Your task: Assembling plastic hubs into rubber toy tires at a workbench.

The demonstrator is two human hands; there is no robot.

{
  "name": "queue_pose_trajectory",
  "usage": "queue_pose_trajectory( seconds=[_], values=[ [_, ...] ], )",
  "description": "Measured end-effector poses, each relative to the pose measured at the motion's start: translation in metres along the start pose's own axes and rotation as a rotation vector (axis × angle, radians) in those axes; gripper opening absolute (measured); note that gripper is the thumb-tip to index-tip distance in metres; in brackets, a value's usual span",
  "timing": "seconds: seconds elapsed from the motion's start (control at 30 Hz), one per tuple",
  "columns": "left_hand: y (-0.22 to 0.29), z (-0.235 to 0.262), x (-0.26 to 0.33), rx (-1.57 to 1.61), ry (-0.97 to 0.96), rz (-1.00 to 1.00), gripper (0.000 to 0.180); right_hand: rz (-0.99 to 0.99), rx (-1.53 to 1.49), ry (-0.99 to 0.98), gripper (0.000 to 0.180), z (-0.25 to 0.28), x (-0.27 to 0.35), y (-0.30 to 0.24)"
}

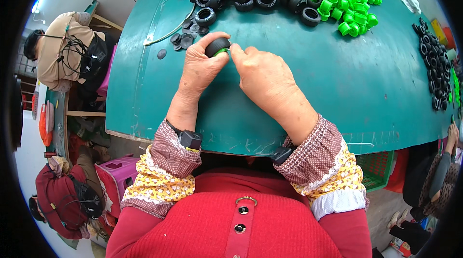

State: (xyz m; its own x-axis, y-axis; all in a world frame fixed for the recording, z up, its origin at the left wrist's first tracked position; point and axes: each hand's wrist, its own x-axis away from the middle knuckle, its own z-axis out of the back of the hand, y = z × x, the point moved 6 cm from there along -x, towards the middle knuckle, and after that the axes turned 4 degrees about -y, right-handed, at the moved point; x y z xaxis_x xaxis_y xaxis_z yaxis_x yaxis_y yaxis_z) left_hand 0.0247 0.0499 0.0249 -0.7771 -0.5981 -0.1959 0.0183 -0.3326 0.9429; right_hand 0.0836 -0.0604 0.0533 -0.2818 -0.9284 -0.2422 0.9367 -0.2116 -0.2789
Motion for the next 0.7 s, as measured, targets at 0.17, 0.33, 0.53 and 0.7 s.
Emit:
queue_pose_trajectory(
  seconds=[0.17, 0.33, 0.53, 0.7],
  values=[
    [0.004, 0.000, -0.001, -0.160, 0.028, -0.097, 0.029, 0.019, -0.040, 0.018, 0.027, -0.003, -0.001, 0.002],
    [0.005, -0.003, -0.002, -0.055, -0.001, -0.002, 0.031, -0.070, -0.336, 0.153, 0.025, -0.008, -0.005, 0.018],
    [0.002, -0.002, -0.002, 0.092, -0.050, -0.021, 0.029, -0.264, -1.583, -0.347, 0.050, -0.024, -0.003, 0.015],
    [0.006, -0.005, -0.001, 0.032, -0.029, -0.049, 0.029, -0.425, -1.522, -0.176, 0.046, -0.027, -0.002, 0.020]
  ],
)
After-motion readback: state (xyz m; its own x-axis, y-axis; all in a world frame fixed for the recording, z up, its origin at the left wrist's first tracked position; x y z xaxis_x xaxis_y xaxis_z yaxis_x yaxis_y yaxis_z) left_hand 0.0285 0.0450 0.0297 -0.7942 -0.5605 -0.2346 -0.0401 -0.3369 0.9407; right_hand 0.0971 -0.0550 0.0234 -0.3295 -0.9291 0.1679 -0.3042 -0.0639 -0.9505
